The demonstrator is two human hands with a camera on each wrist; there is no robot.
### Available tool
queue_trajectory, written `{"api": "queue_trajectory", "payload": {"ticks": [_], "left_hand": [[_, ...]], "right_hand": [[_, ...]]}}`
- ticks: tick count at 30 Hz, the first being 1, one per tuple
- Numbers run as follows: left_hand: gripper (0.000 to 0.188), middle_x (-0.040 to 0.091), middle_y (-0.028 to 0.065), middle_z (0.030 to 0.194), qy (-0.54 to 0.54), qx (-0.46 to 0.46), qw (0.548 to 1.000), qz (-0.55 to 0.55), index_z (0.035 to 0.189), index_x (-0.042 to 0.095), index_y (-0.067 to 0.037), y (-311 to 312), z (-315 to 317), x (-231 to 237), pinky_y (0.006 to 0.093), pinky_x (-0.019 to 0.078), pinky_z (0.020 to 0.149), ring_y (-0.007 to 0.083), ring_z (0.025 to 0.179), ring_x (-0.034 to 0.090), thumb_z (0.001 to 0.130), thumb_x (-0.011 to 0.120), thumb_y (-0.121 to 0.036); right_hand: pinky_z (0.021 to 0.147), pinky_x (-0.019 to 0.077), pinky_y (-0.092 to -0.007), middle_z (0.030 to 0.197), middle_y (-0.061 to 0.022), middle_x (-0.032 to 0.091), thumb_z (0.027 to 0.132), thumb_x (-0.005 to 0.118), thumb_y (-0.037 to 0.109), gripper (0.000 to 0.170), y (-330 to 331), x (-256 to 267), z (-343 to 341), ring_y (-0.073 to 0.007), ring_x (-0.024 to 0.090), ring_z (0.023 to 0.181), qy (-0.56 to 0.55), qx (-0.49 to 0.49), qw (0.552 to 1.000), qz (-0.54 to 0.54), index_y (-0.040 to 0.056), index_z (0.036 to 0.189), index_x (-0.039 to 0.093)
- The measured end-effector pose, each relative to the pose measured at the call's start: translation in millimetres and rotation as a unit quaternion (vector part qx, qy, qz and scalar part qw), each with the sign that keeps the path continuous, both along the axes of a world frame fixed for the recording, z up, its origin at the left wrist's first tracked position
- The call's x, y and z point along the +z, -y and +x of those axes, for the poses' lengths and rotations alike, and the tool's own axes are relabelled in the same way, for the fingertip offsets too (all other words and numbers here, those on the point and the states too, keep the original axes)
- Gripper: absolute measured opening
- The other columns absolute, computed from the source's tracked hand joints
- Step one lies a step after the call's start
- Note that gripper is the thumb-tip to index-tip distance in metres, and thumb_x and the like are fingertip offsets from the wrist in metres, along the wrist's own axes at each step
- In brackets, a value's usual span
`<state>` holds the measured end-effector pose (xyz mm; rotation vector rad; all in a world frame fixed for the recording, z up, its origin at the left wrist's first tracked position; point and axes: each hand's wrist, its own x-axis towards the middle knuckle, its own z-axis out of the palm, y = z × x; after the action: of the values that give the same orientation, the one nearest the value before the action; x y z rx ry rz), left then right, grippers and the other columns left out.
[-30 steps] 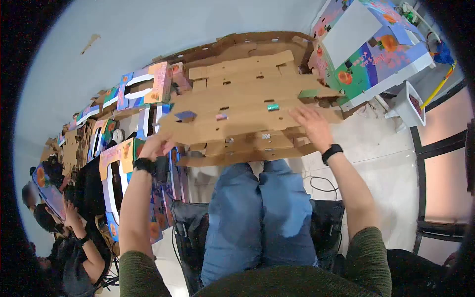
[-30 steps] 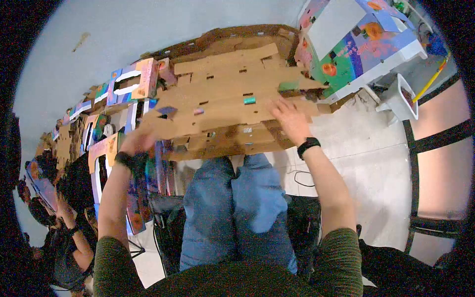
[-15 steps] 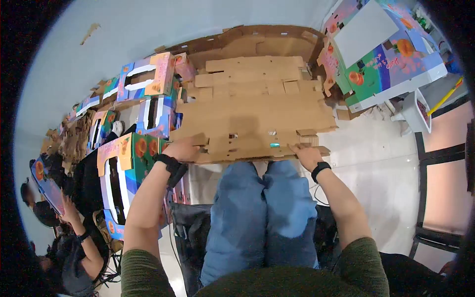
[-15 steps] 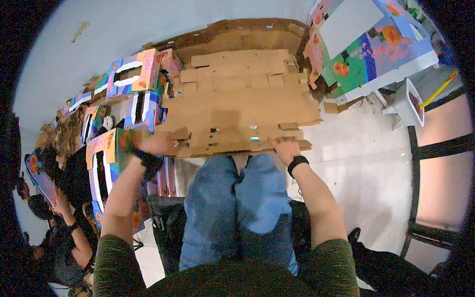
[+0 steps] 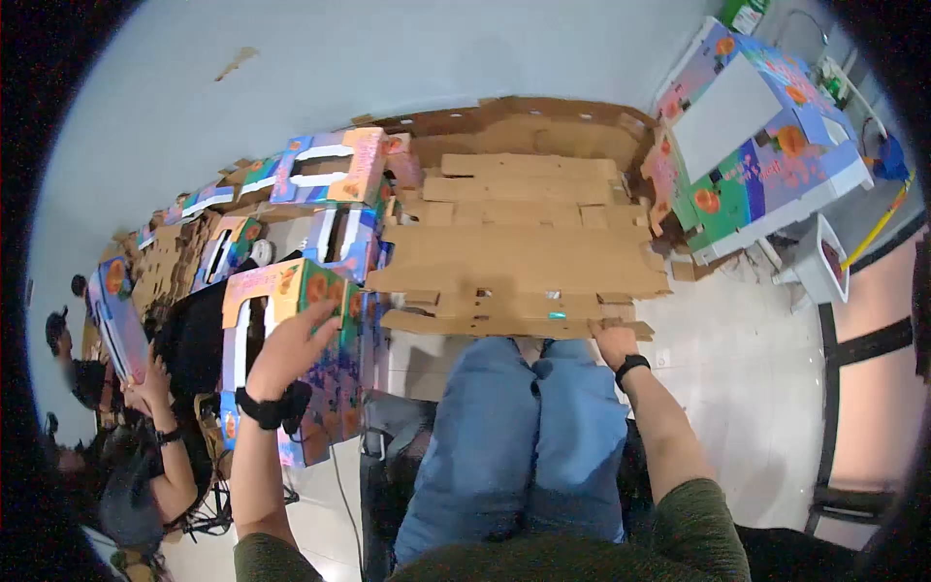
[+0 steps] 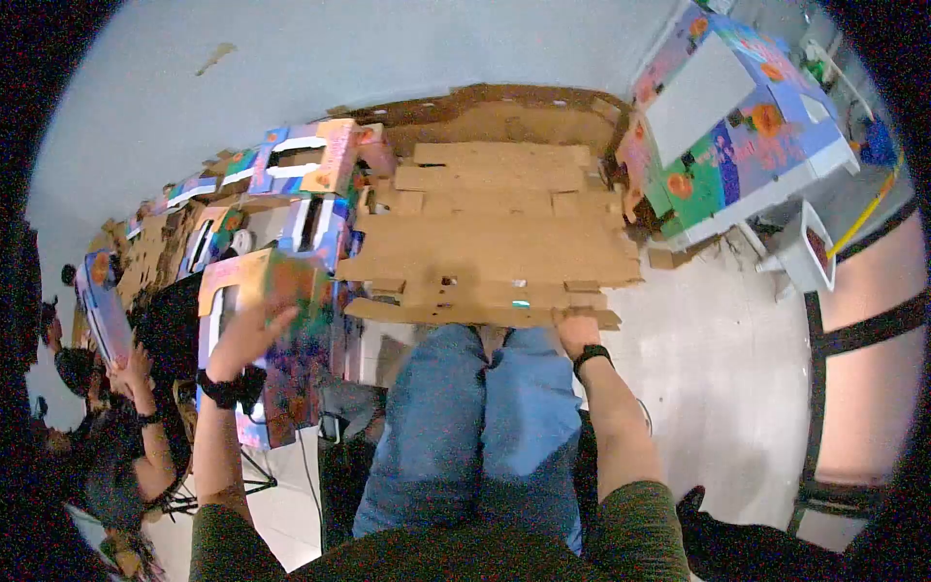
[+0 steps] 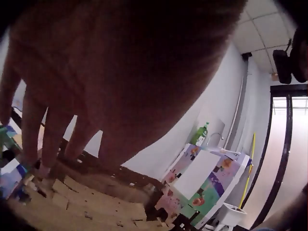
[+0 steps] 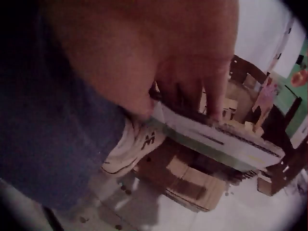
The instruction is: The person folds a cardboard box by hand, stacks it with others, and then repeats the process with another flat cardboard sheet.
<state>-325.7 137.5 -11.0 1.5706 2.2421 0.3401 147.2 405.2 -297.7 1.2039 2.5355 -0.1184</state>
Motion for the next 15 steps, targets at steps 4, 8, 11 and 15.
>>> {"api": "queue_trajectory", "payload": {"ticks": [4,8,11,15], "left_hand": [[0.051,0.065,0.0226,0.127,0.018,0.081,0.997,-0.003,0.136,0.057,-0.003,70.7,-12.3,-12.3,0.0412,0.048,0.101,0.0374,0.12,0.061,0.099,0.06,-0.038],[0.067,0.054,0.0287,0.139,-0.135,0.119,0.983,0.047,0.139,0.049,0.006,137.3,-46.4,-66.8,0.0454,0.0421,0.11,0.0419,0.131,0.051,0.092,0.068,-0.039],[0.099,0.049,0.0299,0.142,-0.177,0.191,0.966,0.001,0.149,0.032,0.004,162.1,-55.1,-98.5,0.055,0.0412,0.107,0.0447,0.132,0.048,0.08,0.077,-0.051],[0.123,0.039,0.0278,0.151,-0.142,0.242,0.959,-0.047,0.154,0.02,0.003,182.3,-71.7,-150.2,0.0714,0.0301,0.107,0.0427,0.141,0.039,0.07,0.082,-0.061]], "right_hand": [[0.083,0.056,-0.0494,0.121,-0.0181,0.067,0.097,0.05,0.017,0.04,-8.2,-27.6,11.1,-0.0376,0.068,0.107,-0.001,-0.004,1.0,0.031,0.0198,0.136,0.055],[0.09,0.0545,-0.0502,0.124,-0.0183,0.066,0.093,0.057,0.021,0.044,-8.8,-9.4,3.5,-0.0373,0.064,0.113,-0.019,0.013,1.0,0.001,0.0188,0.137,0.055],[0.096,0.0517,-0.0491,0.126,-0.0192,0.064,0.093,0.059,0.024,0.045,-7.2,28.5,9.6,-0.038,0.062,0.117,-0.062,0.033,0.997,-0.01,0.0155,0.137,0.056],[0.097,0.0509,-0.0507,0.126,-0.0235,0.062,0.094,0.06,0.028,0.045,-20.1,75.9,16.0,-0.0422,0.06,0.118,-0.116,0.002,0.992,-0.052,0.0118,0.136,0.052]]}}
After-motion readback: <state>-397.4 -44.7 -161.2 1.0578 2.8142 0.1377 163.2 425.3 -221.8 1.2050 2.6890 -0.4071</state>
